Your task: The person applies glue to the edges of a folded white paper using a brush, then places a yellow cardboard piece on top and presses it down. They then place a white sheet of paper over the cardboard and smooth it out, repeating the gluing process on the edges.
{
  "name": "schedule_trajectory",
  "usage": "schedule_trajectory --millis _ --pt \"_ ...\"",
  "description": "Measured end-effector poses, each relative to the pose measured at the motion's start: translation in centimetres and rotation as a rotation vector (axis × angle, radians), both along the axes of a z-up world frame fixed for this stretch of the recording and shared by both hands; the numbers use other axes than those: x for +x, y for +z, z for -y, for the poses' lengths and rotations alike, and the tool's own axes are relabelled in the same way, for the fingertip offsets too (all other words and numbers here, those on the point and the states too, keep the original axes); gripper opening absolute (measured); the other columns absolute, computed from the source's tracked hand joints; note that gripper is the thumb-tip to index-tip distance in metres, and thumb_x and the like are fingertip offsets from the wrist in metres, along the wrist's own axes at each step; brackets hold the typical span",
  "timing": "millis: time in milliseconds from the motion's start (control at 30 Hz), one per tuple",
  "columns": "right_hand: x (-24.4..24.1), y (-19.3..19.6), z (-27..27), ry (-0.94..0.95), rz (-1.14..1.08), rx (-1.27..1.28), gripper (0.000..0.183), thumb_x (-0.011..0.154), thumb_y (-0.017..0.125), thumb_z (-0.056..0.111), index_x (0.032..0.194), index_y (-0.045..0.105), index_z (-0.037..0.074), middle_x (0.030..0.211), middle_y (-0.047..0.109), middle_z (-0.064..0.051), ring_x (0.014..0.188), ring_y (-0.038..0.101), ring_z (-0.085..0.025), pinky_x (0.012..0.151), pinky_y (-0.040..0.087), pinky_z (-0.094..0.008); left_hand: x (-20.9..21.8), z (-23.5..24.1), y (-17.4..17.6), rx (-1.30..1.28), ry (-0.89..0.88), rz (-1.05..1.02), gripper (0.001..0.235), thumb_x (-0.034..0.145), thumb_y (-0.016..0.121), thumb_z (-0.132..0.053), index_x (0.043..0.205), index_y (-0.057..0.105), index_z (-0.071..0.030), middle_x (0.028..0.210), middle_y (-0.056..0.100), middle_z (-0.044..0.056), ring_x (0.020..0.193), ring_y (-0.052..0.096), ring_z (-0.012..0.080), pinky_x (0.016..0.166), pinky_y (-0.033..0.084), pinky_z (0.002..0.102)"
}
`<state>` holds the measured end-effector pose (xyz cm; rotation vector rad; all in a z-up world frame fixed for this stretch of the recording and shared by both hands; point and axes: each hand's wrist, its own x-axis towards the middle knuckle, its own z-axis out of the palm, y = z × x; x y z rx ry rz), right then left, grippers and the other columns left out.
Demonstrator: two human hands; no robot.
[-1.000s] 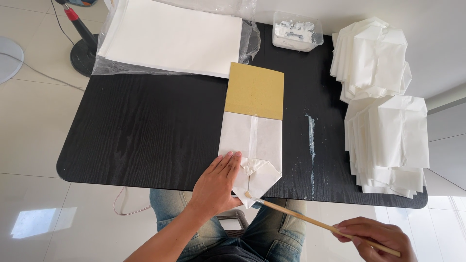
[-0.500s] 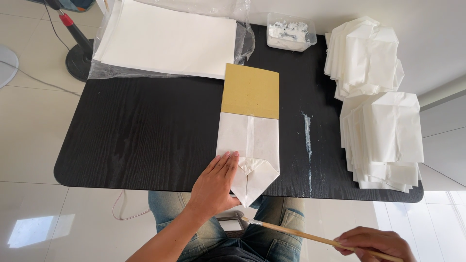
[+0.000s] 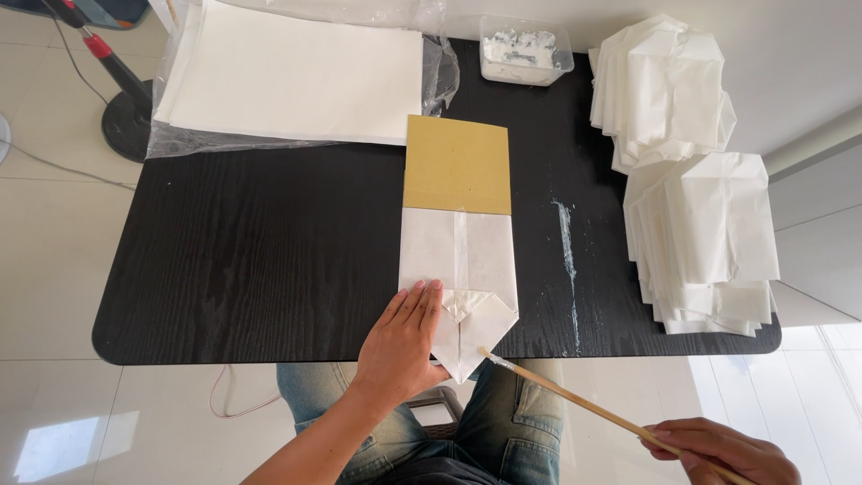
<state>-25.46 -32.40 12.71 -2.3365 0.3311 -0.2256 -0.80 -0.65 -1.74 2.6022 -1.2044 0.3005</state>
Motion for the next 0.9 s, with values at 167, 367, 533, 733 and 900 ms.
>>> schedule_trajectory --millis 167,367,533,733,900 --pt "-1.2 -1.0 -0.4 0.047 -0.046 -0.016 0.024 0.082 0.070 0.009 0.097 0.088 0.010 0.096 0.093 -0.001 0.075 0.098 -0.014 0.079 0.078 -0.020 0.0 0.0 -0.1 -0.005 0.004 0.004 0.127 0.072 0.078 -0.069 0.160 0.024 0.004 0.161 0.041 0.016 0.150 0.037 0.0262 0.126 0.024 0.039" --pt "-2.6 -2.2 -1.6 0.064 -0.082 0.045 0.024 0.084 0.069 0.012 0.096 0.090 0.010 0.093 0.094 0.001 0.072 0.100 -0.013 0.076 0.077 -0.018 0.0 0.0 0.1 -0.053 -0.003 -0.007 0.121 0.072 0.079 -0.064 0.158 0.029 0.005 0.157 0.047 0.016 0.148 0.042 0.0268 0.125 0.028 0.039" --pt "-3.1 -1.3 -2.5 0.068 -0.096 0.001 0.024 0.083 0.070 0.019 0.096 0.091 0.015 0.084 0.096 0.003 0.066 0.099 -0.008 0.069 0.079 -0.015 0.0 -0.2 0.1 -0.062 -0.003 0.014 0.120 0.071 0.080 -0.062 0.157 0.031 0.004 0.157 0.047 0.016 0.148 0.042 0.0266 0.125 0.028 0.039" --pt "-1.8 0.1 -5.7 -0.327 0.095 0.124 0.025 0.091 0.056 0.000 0.087 0.080 -0.009 0.079 0.086 -0.021 0.061 0.089 -0.030 0.066 0.074 -0.030 0.2 -0.5 -0.1 -0.074 -0.024 -0.008 0.120 0.076 0.076 -0.069 0.158 0.029 0.005 0.158 0.046 0.016 0.149 0.040 0.0259 0.125 0.028 0.038" --pt "2.9 -1.6 -5.0 -0.214 0.147 0.370 0.021 0.089 0.060 0.000 0.087 0.079 -0.011 0.074 0.083 -0.028 0.063 0.087 -0.037 0.057 0.076 -0.040 0.4 -0.6 -0.2 -0.046 -0.045 -0.127 0.124 0.076 0.079 -0.063 0.160 0.019 0.005 0.164 0.035 0.014 0.153 0.031 0.0236 0.126 0.021 0.036"
